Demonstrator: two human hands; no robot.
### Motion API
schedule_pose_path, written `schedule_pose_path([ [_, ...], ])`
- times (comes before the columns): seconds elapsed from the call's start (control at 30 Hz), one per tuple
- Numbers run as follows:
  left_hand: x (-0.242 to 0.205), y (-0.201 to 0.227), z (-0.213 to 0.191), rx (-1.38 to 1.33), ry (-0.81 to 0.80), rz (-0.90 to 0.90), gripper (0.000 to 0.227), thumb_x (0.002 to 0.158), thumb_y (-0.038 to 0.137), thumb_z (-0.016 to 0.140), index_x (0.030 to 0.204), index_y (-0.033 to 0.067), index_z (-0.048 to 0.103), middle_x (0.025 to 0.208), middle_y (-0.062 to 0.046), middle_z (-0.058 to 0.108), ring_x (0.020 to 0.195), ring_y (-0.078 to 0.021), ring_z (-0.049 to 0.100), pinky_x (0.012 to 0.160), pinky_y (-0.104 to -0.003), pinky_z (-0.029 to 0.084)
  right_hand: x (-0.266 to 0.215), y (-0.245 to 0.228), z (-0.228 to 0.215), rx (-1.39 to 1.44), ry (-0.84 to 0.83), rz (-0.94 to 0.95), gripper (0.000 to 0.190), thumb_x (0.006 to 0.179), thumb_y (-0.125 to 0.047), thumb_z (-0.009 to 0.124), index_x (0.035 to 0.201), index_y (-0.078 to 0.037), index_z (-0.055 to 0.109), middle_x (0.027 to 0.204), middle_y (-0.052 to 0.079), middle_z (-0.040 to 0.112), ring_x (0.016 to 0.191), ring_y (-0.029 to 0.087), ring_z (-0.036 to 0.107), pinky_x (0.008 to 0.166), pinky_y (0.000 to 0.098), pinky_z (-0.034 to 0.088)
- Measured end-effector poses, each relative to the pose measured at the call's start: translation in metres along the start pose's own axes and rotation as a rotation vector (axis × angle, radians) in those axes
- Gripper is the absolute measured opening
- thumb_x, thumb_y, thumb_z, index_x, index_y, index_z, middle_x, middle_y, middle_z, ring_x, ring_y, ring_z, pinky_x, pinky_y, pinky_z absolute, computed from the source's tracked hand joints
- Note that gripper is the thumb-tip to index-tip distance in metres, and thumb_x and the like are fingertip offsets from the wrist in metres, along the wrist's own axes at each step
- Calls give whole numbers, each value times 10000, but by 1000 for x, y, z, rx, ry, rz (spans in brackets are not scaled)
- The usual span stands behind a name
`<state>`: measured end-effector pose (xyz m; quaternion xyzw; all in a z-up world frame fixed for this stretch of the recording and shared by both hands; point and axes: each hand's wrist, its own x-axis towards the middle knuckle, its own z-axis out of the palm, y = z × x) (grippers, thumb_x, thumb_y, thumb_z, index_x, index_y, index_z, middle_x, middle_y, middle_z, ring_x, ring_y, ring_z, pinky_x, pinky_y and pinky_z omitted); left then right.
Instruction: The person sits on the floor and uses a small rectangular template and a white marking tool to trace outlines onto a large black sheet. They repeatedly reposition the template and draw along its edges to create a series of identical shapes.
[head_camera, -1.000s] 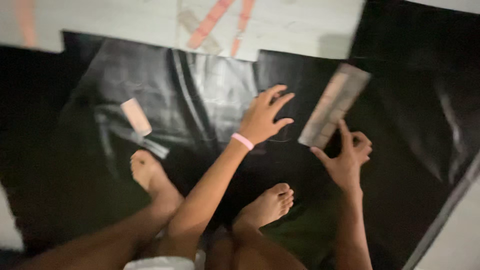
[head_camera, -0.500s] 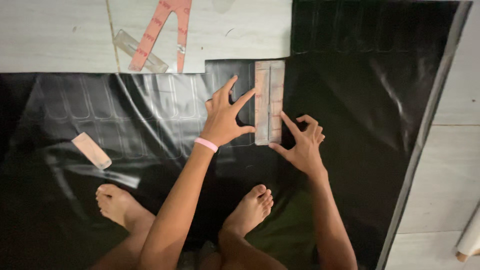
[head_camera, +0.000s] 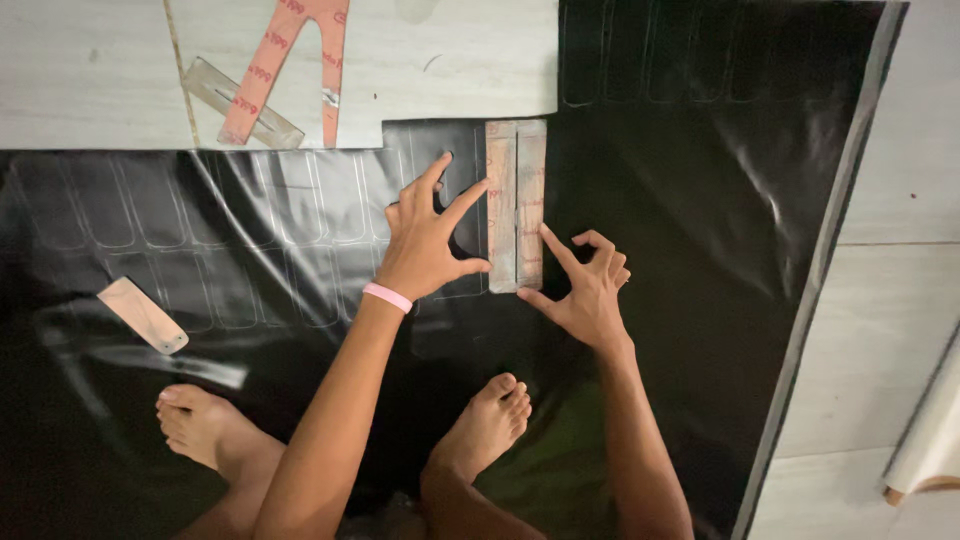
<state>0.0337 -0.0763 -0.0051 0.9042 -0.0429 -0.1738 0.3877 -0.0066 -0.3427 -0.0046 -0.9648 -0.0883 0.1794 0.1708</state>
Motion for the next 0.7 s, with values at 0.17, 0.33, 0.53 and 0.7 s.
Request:
schedule_pose_path([
  [0.17, 2, -1, 1, 5, 12, 26, 1119, 508, 463, 996, 1501, 352, 493, 1646, -114, 205, 1425, -377, 286, 1096, -565, 285, 1, 2, 1, -2, -7, -8, 909, 677, -694, 839, 1470, -333, 579, 1291, 116, 385, 1107, 321, 317, 947, 507, 293],
  [0.33, 1, -2, 2, 16, 33, 47, 1118, 512, 468, 995, 1506, 352, 496, 1653, -114, 199, 1444, -390, 269, 1112, -567, 276, 1, 2, 2, -4, 19, -23, 902, 697, -691, 831, 1482, -325, 577, 1320, 114, 378, 1140, 318, 317, 956, 495, 293],
  [0.53, 2, 3, 6, 106, -7, 1, 1222, 435, 527, 993, 1513, 344, 446, 1650, -124, 168, 1449, -410, 249, 1110, -584, 261, 1, 2, 2, -1, 9, -13, 907, 684, -683, 835, 1474, -317, 581, 1306, 111, 371, 1119, 325, 309, 946, 486, 288],
  [0.7, 2, 3, 8, 123, -16, -8, 1245, 426, 554, 990, 1517, 324, 438, 1651, -136, 154, 1452, -421, 237, 1106, -594, 247, 1, 2, 2, -11, 13, -12, 902, 695, -693, 829, 1478, -323, 579, 1298, 104, 373, 1106, 318, 312, 945, 484, 292],
])
